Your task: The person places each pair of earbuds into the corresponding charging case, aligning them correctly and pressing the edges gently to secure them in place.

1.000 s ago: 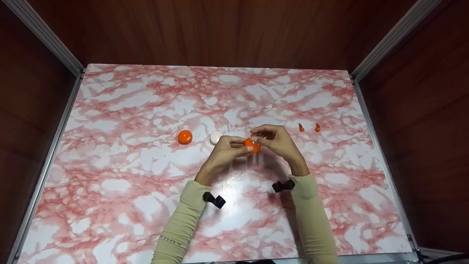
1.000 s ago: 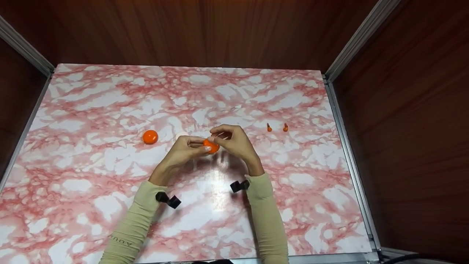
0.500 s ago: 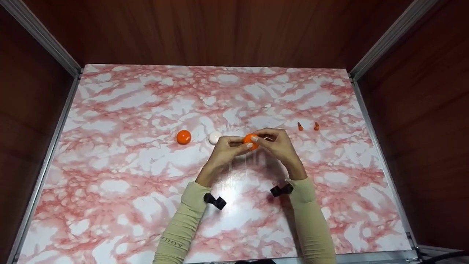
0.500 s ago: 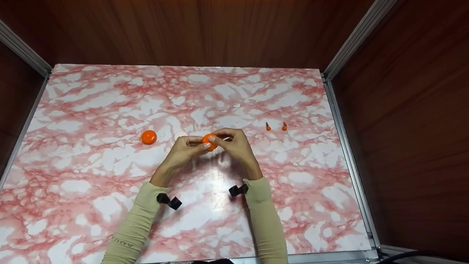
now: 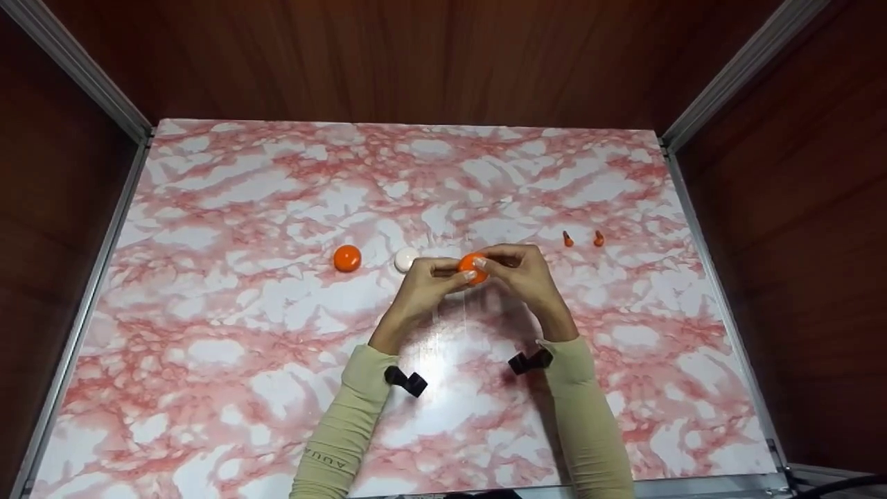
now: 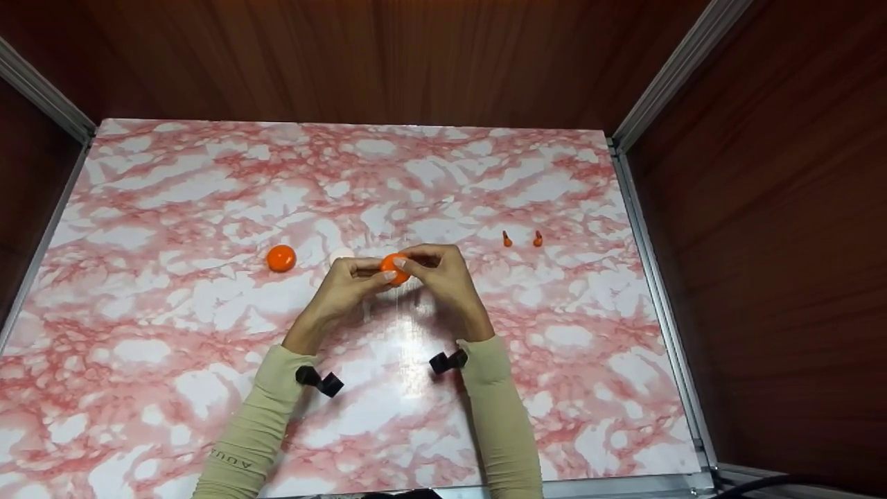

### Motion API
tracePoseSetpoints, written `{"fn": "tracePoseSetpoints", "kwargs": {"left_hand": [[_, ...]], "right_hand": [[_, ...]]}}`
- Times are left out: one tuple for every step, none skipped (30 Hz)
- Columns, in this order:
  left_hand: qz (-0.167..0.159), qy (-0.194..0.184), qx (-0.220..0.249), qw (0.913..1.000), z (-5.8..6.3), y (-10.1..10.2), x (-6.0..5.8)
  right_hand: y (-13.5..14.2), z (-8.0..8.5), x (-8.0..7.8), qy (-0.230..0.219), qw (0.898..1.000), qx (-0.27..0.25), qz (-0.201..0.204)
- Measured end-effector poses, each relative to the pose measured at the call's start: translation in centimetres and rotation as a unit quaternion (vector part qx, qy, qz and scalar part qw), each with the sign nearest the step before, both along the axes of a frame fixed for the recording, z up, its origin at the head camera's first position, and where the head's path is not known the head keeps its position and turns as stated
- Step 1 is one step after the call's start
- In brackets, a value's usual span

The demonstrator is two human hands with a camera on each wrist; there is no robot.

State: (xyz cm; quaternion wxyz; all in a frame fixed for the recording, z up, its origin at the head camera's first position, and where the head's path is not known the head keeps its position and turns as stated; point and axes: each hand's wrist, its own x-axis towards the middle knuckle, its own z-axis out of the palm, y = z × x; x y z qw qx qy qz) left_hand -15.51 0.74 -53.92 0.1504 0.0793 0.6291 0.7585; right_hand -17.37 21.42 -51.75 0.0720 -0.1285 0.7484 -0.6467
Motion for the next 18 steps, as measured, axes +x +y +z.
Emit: {"fn": "tracePoseSetpoints", "kwargs": {"left_hand": [[-0.001,0.003,-0.002,1.0000,-0.02,0.00,0.00],[-0.002,0.006,-0.006,1.0000,-0.04,0.00,0.01],[-0.003,0.010,-0.010,0.9999,-0.08,0.01,0.00],[-0.004,0.013,-0.014,0.9998,-0.08,-0.01,0.01],[-0.005,0.016,-0.018,0.9997,-0.08,-0.03,0.03],[-0.006,0.018,-0.022,0.9996,-0.10,-0.04,0.03],[-0.006,0.021,-0.026,0.9994,-0.10,-0.03,0.03],[-0.007,0.022,-0.029,0.9993,-0.08,-0.03,0.03],[-0.007,0.022,-0.031,0.9992,-0.07,-0.01,0.03],[-0.008,0.021,-0.034,0.9992,-0.02,-0.01,0.04],[-0.007,0.021,-0.038,0.9990,0.01,0.00,0.05],[-0.006,0.019,-0.040,0.9990,0.02,0.03,0.06],[-0.005,0.016,-0.042,0.9990,0.06,0.04,0.07],[-0.004,0.013,-0.043,0.9990,0.07,0.06,0.07],[-0.003,0.011,-0.043,0.9990,0.10,0.08,0.09],[-0.004,0.009,-0.042,0.9991,0.12,0.11,0.09],[-0.004,0.008,-0.040,0.9991,0.12,0.15,0.08],[-0.004,0.007,-0.039,0.9992,0.10,0.17,0.07]], "right_hand": [[0.01,-0.04,0.00,0.000,1.000,0.001,-0.001],[0.01,-0.03,0.02,-0.002,1.000,0.002,-0.002],[0.00,-0.04,0.03,-0.004,1.000,0.001,-0.003],[0.01,-0.10,0.00,-0.008,1.000,0.000,-0.003],[-0.01,-0.11,0.00,-0.012,1.000,-0.001,-0.004],[0.00,-0.14,-0.03,-0.017,1.000,-0.006,-0.004],[0.00,-0.15,-0.05,-0.023,1.000,-0.010,-0.004],[0.01,-0.14,-0.08,-0.028,0.999,-0.015,-0.004],[0.04,-0.15,-0.13,-0.031,0.999,-0.018,-0.005],[0.07,-0.15,-0.17,-0.034,0.999,-0.021,-0.006],[0.09,-0.09,-0.18,-0.036,0.999,-0.022,-0.007],[0.14,-0.06,-0.22,-0.036,0.999,-0.024,-0.007],[0.17,0.00,-0.24,-0.036,0.999,-0.026,-0.006],[0.21,0.06,-0.24,-0.036,0.999,-0.028,-0.005],[0.24,0.13,-0.25,-0.035,0.999,-0.029,-0.004],[0.26,0.18,-0.27,-0.036,0.999,-0.031,-0.004],[0.29,0.23,-0.29,-0.036,0.999,-0.031,-0.003],[0.30,0.26,-0.30,-0.038,0.999,-0.033,-0.003]]}}
